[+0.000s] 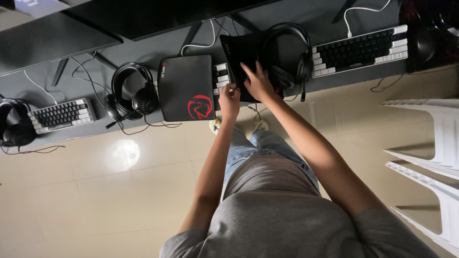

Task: Organizing and placing mouse pads on chairs.

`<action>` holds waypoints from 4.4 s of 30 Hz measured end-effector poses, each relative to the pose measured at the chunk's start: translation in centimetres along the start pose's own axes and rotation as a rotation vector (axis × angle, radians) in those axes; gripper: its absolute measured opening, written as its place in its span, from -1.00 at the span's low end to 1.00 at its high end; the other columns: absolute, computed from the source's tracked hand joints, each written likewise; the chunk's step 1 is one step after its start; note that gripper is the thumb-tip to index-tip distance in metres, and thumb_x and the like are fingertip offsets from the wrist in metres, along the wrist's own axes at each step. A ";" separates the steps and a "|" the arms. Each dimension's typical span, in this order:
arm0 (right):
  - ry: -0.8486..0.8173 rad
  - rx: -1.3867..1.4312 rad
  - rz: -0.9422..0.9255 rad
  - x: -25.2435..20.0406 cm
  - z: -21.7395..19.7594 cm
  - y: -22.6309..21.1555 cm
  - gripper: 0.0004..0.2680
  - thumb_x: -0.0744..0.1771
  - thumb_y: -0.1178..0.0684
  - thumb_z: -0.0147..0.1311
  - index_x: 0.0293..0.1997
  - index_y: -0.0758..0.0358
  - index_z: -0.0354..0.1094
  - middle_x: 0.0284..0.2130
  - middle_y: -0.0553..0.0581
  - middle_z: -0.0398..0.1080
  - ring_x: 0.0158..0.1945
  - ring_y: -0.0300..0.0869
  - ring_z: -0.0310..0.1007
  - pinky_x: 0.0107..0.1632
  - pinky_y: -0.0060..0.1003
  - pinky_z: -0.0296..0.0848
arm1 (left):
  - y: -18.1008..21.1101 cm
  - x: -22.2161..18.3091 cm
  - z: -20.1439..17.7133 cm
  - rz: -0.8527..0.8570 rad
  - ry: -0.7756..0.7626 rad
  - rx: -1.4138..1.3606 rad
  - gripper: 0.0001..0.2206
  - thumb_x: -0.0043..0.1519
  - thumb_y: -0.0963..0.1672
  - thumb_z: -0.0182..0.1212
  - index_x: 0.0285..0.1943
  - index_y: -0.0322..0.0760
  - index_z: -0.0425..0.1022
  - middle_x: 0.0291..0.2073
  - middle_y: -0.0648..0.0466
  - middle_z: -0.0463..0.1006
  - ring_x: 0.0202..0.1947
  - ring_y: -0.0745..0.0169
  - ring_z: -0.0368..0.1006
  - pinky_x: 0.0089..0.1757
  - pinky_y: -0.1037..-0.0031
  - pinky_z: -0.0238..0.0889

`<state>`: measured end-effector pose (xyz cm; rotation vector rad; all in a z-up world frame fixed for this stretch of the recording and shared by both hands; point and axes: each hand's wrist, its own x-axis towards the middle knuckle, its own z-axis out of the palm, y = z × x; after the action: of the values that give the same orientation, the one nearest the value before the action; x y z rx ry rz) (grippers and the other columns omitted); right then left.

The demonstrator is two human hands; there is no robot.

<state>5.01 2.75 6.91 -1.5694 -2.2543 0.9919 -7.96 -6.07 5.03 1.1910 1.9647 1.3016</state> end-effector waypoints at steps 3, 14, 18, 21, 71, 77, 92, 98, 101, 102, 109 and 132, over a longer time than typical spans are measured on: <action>0.052 -0.020 -0.077 0.2 1.8 2.0 -0.48 0.35 0.09 0.09 0.52 -0.25 0.03 0.47 0.49 -0.16 0.34 0.51 0.11 0.23 0.15 0.42 | 2.4 -0.2 -1.0 0.033 0.013 -0.147 -0.83 0.23 -0.23 0.19 -0.02 -0.34 0.47 -0.20 0.02 0.55 -0.37 0.29 0.55 -0.30 0.46 0.40; 0.033 -0.263 -0.021 -0.3 3.9 2.0 -0.49 0.32 0.11 0.12 0.46 -0.27 0.14 0.48 0.42 -0.28 0.31 0.56 0.06 0.08 0.13 0.50 | 5.2 1.6 -6.3 -0.074 0.031 -0.502 -0.97 0.34 -0.29 0.06 -0.10 -0.43 0.34 0.06 -0.06 0.59 -0.04 0.39 0.43 0.04 0.58 0.28; 0.041 -0.286 -0.045 -1.4 3.3 0.7 -0.47 0.32 0.19 0.07 0.47 -0.30 0.17 0.50 0.42 -0.34 0.29 0.55 0.07 0.00 0.10 0.54 | 6.8 1.3 -8.4 -0.098 0.044 -0.555 -0.98 0.34 -0.30 0.03 -0.14 -0.44 0.33 0.08 -0.08 0.58 0.00 0.36 0.41 0.09 0.56 0.25; 0.049 -0.326 -0.037 -1.4 4.2 1.1 -0.46 0.30 0.22 0.07 0.44 -0.34 0.21 0.52 0.39 -0.37 0.28 0.48 0.11 -0.03 0.07 0.56 | 6.8 0.9 -10.0 -0.139 0.027 -0.554 -0.97 0.36 -0.29 0.02 -0.14 -0.44 0.35 0.08 -0.04 0.56 -0.07 0.40 0.36 0.03 0.55 0.25; 0.481 0.432 0.099 -4.4 19.5 -11.3 -0.58 0.31 0.28 0.22 0.30 0.14 0.22 -0.27 0.16 0.50 -0.38 -0.14 0.50 -0.27 -0.24 0.50 | -19.4 5.2 -29.6 0.137 -0.161 0.343 -0.78 0.20 -0.26 0.16 0.03 -0.49 0.46 -0.18 -0.31 0.56 -0.17 -0.36 0.49 -0.15 0.10 0.39; 0.495 0.358 0.142 -4.5 19.4 -11.7 -0.58 0.28 0.30 0.22 0.26 0.12 0.24 -0.34 0.17 0.48 -0.37 -0.07 0.53 -0.25 -0.18 0.51 | -20.7 5.9 -29.3 0.027 -0.279 0.472 -0.81 0.22 -0.24 0.13 0.00 -0.46 0.46 -0.17 -0.32 0.56 -0.15 -0.40 0.49 -0.12 0.05 0.39; 0.631 0.366 0.129 -1.4 23.5 -7.2 -0.76 0.34 0.11 0.24 0.03 0.32 0.27 -0.27 0.24 0.50 -0.26 0.02 0.55 -0.17 -0.11 0.53 | -20.5 6.7 -26.8 0.106 -0.181 0.325 -0.55 0.18 -0.14 0.29 0.13 -0.62 0.30 -0.08 -0.51 0.44 -0.15 -0.59 0.44 -0.16 -0.02 0.39; 0.594 0.370 0.287 -0.3 23.6 -7.1 -0.77 0.40 -0.04 0.11 -0.02 0.34 0.26 -0.28 0.37 0.51 -0.17 0.25 0.53 -0.10 0.05 0.47 | -22.0 8.1 -26.2 0.048 -0.246 0.351 -0.61 0.19 -0.08 0.35 -0.06 -0.59 0.40 -0.23 -0.42 0.53 -0.18 -0.50 0.49 -0.15 0.02 0.40; 0.566 0.376 0.311 0.2 23.1 -7.8 -0.74 0.41 -0.09 0.06 -0.04 0.36 0.25 -0.27 0.44 0.49 -0.13 0.35 0.49 -0.10 0.12 0.43 | -20.5 8.5 -26.6 0.003 -0.313 0.377 -0.62 0.21 -0.06 0.33 -0.07 -0.56 0.43 -0.26 -0.40 0.56 -0.17 -0.45 0.50 -0.14 0.05 0.41; 0.556 0.375 0.308 0.3 22.9 -8.0 -0.73 0.42 -0.10 0.05 -0.05 0.37 0.25 -0.26 0.47 0.48 -0.12 0.39 0.46 -0.10 0.15 0.41 | -19.9 8.5 -26.8 -0.047 -0.354 0.373 -0.62 0.23 -0.05 0.31 -0.04 -0.54 0.43 -0.26 -0.39 0.57 -0.16 -0.42 0.51 -0.14 0.07 0.43; 0.601 0.288 0.194 0.5 20.8 -10.0 -0.75 0.44 -0.09 -0.01 0.00 0.35 0.27 -0.24 0.51 0.46 -0.13 0.41 0.44 -0.13 0.18 0.41 | -19.1 8.9 -26.7 -0.089 -0.243 0.258 -0.72 0.30 -0.09 0.13 0.00 -0.47 0.43 -0.23 -0.32 0.60 -0.17 -0.33 0.57 -0.14 0.09 0.43; 0.885 0.257 -0.020 -16.7 -16.8 -8.6 -0.79 0.46 0.09 0.02 0.23 0.30 0.29 -0.05 0.38 0.47 0.01 0.24 0.50 0.04 -0.08 0.47 | 10.3 0.9 -8.4 0.161 -0.311 -0.427 -0.85 0.47 -0.19 -0.18 0.08 -0.40 0.29 -0.15 0.01 0.35 -0.11 0.27 0.23 0.05 0.46 0.18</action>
<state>14.26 -7.21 28.13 -1.4571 -1.4614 0.4078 -10.87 -7.56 17.94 1.2596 1.3139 1.4251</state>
